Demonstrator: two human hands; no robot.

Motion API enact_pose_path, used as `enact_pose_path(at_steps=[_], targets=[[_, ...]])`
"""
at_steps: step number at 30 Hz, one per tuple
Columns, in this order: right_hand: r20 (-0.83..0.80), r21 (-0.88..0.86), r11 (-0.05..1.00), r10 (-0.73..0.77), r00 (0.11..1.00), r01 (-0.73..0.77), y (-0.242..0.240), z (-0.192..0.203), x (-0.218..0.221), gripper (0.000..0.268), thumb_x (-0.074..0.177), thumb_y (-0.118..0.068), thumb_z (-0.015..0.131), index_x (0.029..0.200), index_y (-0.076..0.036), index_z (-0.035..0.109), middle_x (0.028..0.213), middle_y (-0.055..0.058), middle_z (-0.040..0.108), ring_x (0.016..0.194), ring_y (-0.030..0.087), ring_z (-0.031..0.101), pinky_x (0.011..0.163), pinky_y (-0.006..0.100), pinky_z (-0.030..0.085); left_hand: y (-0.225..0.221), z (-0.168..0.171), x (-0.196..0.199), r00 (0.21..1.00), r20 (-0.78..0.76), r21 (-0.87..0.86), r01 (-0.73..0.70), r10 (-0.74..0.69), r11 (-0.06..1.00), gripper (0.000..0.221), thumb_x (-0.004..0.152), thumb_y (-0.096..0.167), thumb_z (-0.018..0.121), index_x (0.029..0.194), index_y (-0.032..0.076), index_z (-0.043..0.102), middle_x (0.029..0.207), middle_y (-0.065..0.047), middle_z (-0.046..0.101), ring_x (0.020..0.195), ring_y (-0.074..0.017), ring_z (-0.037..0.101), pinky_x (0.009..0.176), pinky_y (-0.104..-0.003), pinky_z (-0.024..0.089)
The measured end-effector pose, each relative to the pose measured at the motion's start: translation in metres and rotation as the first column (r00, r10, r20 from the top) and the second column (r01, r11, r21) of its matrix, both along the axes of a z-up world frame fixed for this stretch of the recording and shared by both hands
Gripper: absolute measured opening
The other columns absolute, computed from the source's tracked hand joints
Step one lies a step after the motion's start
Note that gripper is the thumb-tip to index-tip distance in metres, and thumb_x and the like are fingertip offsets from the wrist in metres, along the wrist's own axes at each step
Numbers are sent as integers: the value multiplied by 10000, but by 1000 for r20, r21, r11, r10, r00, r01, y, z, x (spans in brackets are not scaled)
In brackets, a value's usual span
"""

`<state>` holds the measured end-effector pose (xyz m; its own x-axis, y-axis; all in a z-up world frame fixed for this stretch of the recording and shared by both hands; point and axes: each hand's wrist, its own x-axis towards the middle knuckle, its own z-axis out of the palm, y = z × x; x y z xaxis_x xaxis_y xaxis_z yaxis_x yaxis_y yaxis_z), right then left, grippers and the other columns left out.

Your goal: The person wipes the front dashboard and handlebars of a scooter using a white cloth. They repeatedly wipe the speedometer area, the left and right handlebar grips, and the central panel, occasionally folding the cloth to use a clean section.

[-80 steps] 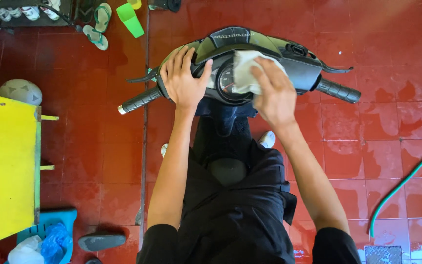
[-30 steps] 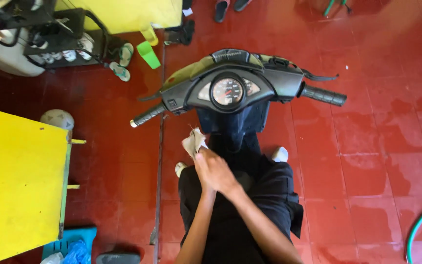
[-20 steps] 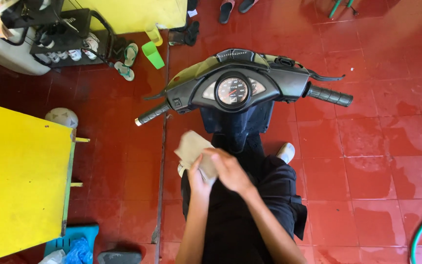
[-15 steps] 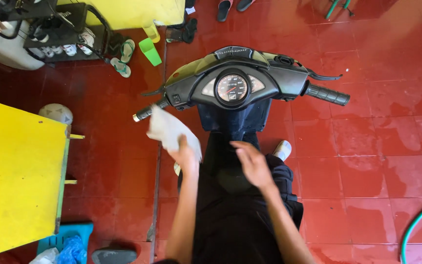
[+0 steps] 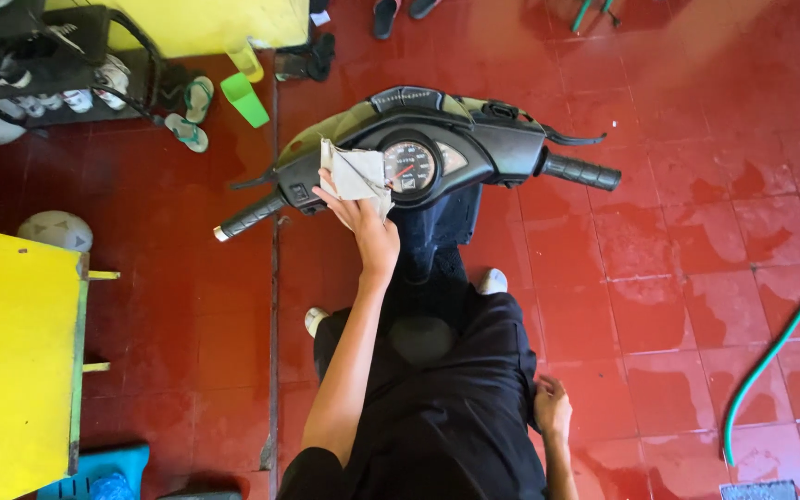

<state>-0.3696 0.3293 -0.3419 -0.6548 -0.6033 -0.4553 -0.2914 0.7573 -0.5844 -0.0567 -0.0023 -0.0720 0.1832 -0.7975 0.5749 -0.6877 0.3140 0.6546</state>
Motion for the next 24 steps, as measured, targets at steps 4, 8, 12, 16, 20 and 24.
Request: enact_pose_path(at_steps=[4,8,12,16,20,24], targets=[[-106,169,985,67,992,-48,-3,48,20,388,917,-346,585,1001,-29,792,954,182,787,899,412,727,808,454,585,8,-5,-2,999,-2,-29,49,-49,998,1077,661,-275,443,1644,44,140,1708,-252,-90,1533,-561,-210,1249,-728,-99],[-84,325,931,206,975,-168,-13,69,29,462,950,-375,503,871,5,753,970,257,758,895,506,680,813,518,561,20,4,-2,994,-69,-15,85,-86,996,1074,655,-251,443,1640,36,129,1719,-235,-52,1571,-541,-152,1299,-647,-49],[432,39,997,-81,898,71,-5,43,11,375,967,-217,548,842,106,693,694,157,563,613,230,462,548,341,386,17,3,-4,987,-144,52,87,-79,995,1094,652,-257,423,1653,60,114,1730,-190,-98,1562,-538,-193,1302,-613,17],[457,32,982,-178,871,184,-3,-4,19,419,1005,-139,457,1296,45,695,780,160,647,549,178,422,464,310,309,18,5,-6,989,-136,49,67,-59,997,1027,685,-262,452,1631,43,193,1725,-194,-84,1562,-533,-179,1311,-618,50],[259,27,991,117,959,-128,-2,-94,-3,642,1056,-482,302,1429,-3,512,1366,252,606,1241,392,562,1049,454,452,22,11,-5,986,-150,42,85,-78,996,1035,659,-263,427,1622,29,184,1721,-227,-66,1558,-562,-173,1293,-622,46],[403,37,999,-35,915,22,-41,30,34,809,1021,-605,269,1559,-4,334,1639,148,348,1530,252,313,1255,323,247,23,9,-14,982,-169,40,96,-88,995,1100,653,-277,434,1649,69,121,1727,-200,-112,1564,-537,-202,1299,-638,31]])
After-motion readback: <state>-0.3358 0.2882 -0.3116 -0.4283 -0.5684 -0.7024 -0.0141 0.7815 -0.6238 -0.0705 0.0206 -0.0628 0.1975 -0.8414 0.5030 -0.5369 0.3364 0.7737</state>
